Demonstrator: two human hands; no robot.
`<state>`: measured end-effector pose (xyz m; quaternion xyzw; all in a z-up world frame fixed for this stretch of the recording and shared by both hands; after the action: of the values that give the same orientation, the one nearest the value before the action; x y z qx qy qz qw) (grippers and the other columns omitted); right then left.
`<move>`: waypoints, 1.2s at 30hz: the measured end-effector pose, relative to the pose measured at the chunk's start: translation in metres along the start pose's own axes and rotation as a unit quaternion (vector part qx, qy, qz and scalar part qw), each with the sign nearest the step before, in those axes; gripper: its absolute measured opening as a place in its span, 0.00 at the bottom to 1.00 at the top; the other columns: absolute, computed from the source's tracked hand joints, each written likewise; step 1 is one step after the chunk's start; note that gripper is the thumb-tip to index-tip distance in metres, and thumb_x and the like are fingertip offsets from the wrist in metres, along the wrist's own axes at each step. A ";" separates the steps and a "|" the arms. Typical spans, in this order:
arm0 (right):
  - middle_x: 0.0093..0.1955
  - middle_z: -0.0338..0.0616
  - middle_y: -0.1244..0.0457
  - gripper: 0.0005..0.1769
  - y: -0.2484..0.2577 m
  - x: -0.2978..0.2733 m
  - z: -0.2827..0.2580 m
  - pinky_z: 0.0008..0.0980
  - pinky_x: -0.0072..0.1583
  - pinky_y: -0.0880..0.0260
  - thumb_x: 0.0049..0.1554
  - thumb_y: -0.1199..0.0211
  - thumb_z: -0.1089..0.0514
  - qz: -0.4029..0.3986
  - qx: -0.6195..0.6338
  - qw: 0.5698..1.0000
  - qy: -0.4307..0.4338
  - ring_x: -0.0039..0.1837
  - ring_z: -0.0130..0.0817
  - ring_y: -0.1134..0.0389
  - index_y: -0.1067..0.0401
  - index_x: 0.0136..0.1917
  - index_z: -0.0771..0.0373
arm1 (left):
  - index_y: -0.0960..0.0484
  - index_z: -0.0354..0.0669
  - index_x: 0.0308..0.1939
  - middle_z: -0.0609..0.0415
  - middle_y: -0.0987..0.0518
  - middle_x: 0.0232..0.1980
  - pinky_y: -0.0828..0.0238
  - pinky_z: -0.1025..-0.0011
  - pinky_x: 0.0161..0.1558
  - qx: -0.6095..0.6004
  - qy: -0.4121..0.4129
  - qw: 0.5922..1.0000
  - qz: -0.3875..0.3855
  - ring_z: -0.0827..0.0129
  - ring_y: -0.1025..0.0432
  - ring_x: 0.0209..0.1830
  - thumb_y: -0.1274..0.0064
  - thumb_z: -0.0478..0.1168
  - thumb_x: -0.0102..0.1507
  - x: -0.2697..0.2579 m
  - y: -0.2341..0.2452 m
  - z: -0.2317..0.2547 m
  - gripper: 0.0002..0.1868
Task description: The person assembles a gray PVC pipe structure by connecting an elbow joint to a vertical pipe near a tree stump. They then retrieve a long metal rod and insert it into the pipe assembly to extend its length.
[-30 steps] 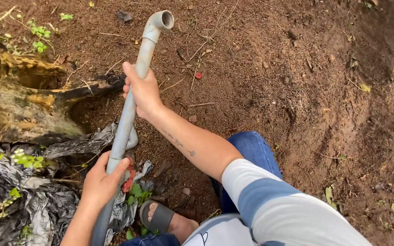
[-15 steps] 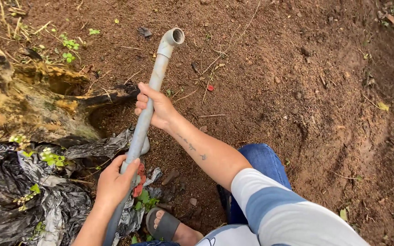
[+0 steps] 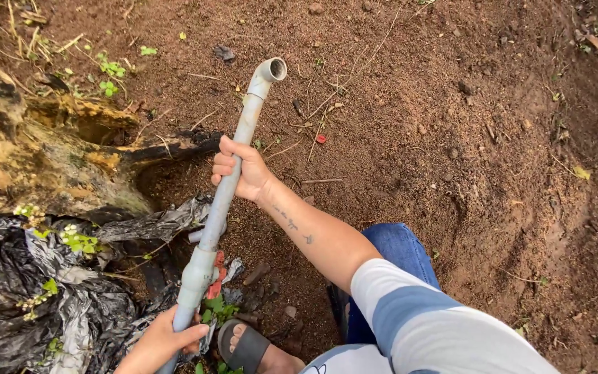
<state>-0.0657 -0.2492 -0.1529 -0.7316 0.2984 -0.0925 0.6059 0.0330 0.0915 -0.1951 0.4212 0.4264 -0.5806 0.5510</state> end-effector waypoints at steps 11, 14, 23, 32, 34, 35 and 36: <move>0.29 0.23 0.48 0.17 -0.009 0.005 -0.003 0.38 0.48 0.23 0.61 0.36 0.51 -0.079 -0.014 0.996 -0.030 0.33 0.19 0.43 0.41 0.35 0.47 | 0.22 0.35 0.46 0.46 0.21 0.27 0.35 0.66 0.26 0.057 -0.111 0.985 0.122 0.63 0.27 0.20 0.29 0.50 0.60 -0.027 -0.008 0.007 0.24; 0.27 0.20 0.51 0.19 -0.021 0.004 -0.009 0.25 0.44 0.35 0.63 0.38 0.50 -0.137 0.012 0.989 -0.049 0.31 0.16 0.50 0.41 0.34 0.46 | 0.22 0.48 0.35 0.56 0.22 0.27 0.40 0.70 0.28 0.091 -0.105 0.986 0.089 0.69 0.30 0.22 0.33 0.51 0.63 -0.054 -0.017 0.033 0.16; 0.24 0.26 0.42 0.17 -0.022 -0.008 -0.029 0.29 0.36 0.27 0.61 0.32 0.46 0.023 -0.076 0.991 0.109 0.29 0.21 0.37 0.31 0.33 0.48 | 0.21 0.53 0.41 0.62 0.22 0.36 0.36 0.71 0.36 0.111 -0.080 0.983 0.124 0.71 0.30 0.32 0.36 0.53 0.67 -0.077 -0.010 0.049 0.13; 0.27 0.34 0.37 0.17 -0.050 -0.044 -0.018 0.38 0.43 0.30 0.58 0.28 0.47 0.368 -0.132 0.918 0.061 0.31 0.31 0.37 0.31 0.35 0.54 | 0.18 0.57 0.61 0.60 0.15 0.52 0.20 0.61 0.47 0.199 -0.056 0.957 0.201 0.65 0.21 0.47 0.40 0.56 0.67 -0.077 -0.010 0.055 0.21; 0.26 0.32 0.38 0.17 -0.047 -0.047 -0.018 0.36 0.39 0.31 0.57 0.27 0.47 0.377 -0.128 0.915 0.073 0.29 0.29 0.38 0.32 0.35 0.54 | 0.18 0.58 0.60 0.61 0.15 0.51 0.20 0.61 0.46 0.205 -0.056 0.955 0.208 0.65 0.20 0.47 0.40 0.56 0.67 -0.080 -0.012 0.060 0.20; 0.25 0.31 0.39 0.17 -0.046 -0.046 -0.017 0.33 0.38 0.33 0.57 0.28 0.47 0.362 -0.122 0.920 0.087 0.28 0.28 0.38 0.32 0.35 0.53 | 0.18 0.59 0.61 0.61 0.15 0.52 0.19 0.62 0.46 0.193 -0.039 0.959 0.202 0.66 0.20 0.47 0.40 0.55 0.68 -0.081 -0.013 0.060 0.19; 0.24 0.30 0.39 0.17 -0.045 -0.045 -0.016 0.31 0.37 0.34 0.58 0.29 0.47 0.347 -0.115 0.925 0.101 0.28 0.27 0.38 0.32 0.36 0.53 | 0.18 0.59 0.62 0.62 0.15 0.53 0.18 0.64 0.47 0.181 -0.022 0.964 0.196 0.67 0.20 0.46 0.41 0.54 0.68 -0.082 -0.014 0.060 0.19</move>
<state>-0.0951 -0.2344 -0.0960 -0.6342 0.6017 0.0850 0.4781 0.0212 0.0578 -0.0991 0.5763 0.2113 -0.5378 0.5780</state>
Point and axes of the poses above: each hand's wrist, its own x-axis towards the middle knuckle, its own y-axis out of the back of the hand, z = x × y, the point moved 7 cm from there along x, towards the middle knuckle
